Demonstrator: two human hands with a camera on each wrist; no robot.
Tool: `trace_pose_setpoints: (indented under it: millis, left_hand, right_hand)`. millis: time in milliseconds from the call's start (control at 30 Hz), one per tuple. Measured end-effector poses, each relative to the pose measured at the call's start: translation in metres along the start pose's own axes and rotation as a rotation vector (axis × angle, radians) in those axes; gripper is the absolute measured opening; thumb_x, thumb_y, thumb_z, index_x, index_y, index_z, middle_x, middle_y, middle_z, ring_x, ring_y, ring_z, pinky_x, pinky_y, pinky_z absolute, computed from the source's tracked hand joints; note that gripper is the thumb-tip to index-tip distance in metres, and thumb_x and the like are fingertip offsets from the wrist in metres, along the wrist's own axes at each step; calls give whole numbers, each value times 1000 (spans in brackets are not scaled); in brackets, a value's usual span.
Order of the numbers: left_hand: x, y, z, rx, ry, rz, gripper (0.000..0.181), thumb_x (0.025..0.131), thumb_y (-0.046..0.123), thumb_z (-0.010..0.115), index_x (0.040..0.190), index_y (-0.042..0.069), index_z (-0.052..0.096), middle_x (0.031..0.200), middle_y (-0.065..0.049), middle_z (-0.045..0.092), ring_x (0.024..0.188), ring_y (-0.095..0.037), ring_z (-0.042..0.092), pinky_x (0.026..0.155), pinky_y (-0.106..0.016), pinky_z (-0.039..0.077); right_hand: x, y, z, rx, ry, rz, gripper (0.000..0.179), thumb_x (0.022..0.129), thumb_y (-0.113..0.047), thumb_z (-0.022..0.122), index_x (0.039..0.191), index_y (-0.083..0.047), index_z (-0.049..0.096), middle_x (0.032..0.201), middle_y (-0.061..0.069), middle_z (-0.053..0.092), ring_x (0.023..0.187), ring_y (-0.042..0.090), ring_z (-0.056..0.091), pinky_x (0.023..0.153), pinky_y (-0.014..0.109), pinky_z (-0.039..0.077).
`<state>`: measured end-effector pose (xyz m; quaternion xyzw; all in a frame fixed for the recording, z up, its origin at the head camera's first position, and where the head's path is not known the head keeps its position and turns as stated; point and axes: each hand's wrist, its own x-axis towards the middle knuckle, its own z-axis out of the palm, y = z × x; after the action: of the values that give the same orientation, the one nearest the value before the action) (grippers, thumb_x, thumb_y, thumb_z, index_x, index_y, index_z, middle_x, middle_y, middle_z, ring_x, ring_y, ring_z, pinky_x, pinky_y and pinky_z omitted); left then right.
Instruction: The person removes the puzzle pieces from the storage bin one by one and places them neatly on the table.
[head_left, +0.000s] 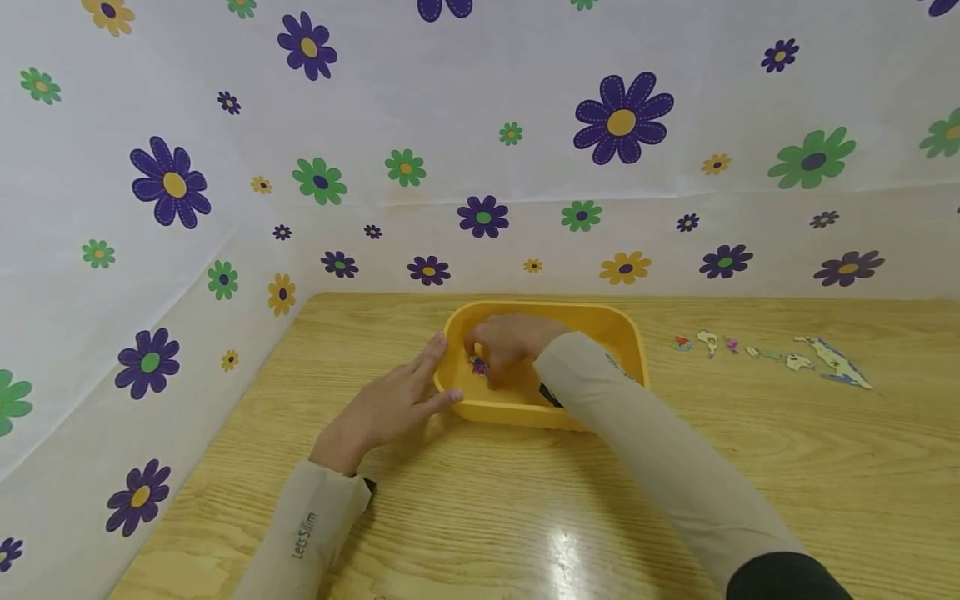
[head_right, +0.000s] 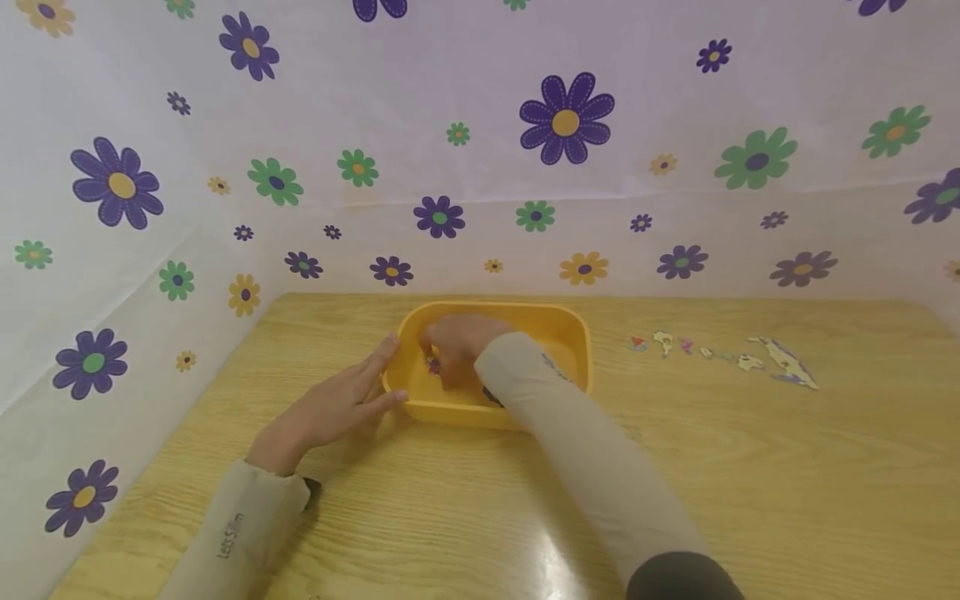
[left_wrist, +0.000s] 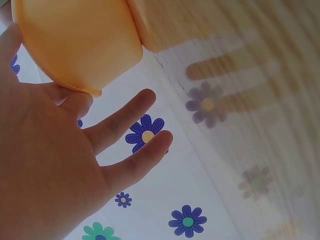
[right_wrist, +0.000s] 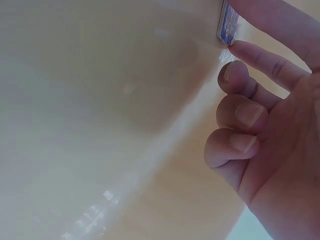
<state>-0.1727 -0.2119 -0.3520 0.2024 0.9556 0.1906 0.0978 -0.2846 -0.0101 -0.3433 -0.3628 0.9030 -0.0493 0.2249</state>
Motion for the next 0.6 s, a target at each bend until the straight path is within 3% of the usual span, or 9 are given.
trace_pose_setpoints:
  millis: [200, 300, 433, 600]
  left_hand:
    - [1, 0, 2, -6, -6, -5, 88, 102, 62, 44, 164, 13, 4, 169, -3, 5, 148, -37, 28, 118, -55, 28]
    - [2, 1, 3, -8, -9, -2, 88, 102, 62, 44, 164, 13, 3, 169, -2, 4, 149, -36, 27, 118, -55, 28]
    - [2, 1, 1, -6, -12, -11, 89, 102, 63, 44, 164, 14, 2, 169, -2, 5, 149, -36, 26, 118, -55, 27]
    - [1, 0, 0, -16, -16, -30, 89, 102, 63, 44, 164, 16, 1, 169, -2, 5, 149, -36, 26, 118, -55, 27]
  right_hand:
    - [-2, 1, 0, 4, 6, -29, 54, 84, -21, 82, 133, -12, 62, 128, 8, 62, 111, 23, 56, 99, 37, 50]
    - [-6, 8, -1, 19, 37, -58, 53, 83, -19, 82, 130, -8, 61, 120, 9, 65, 102, 23, 59, 93, 35, 52]
    - [-18, 16, -11, 24, 77, -60, 56, 81, -18, 82, 131, -6, 59, 105, 7, 63, 91, 23, 57, 84, 35, 52]
    - [-39, 21, -29, 35, 99, -31, 60, 83, -20, 82, 136, -7, 56, 100, 8, 62, 91, 24, 56, 83, 37, 52]
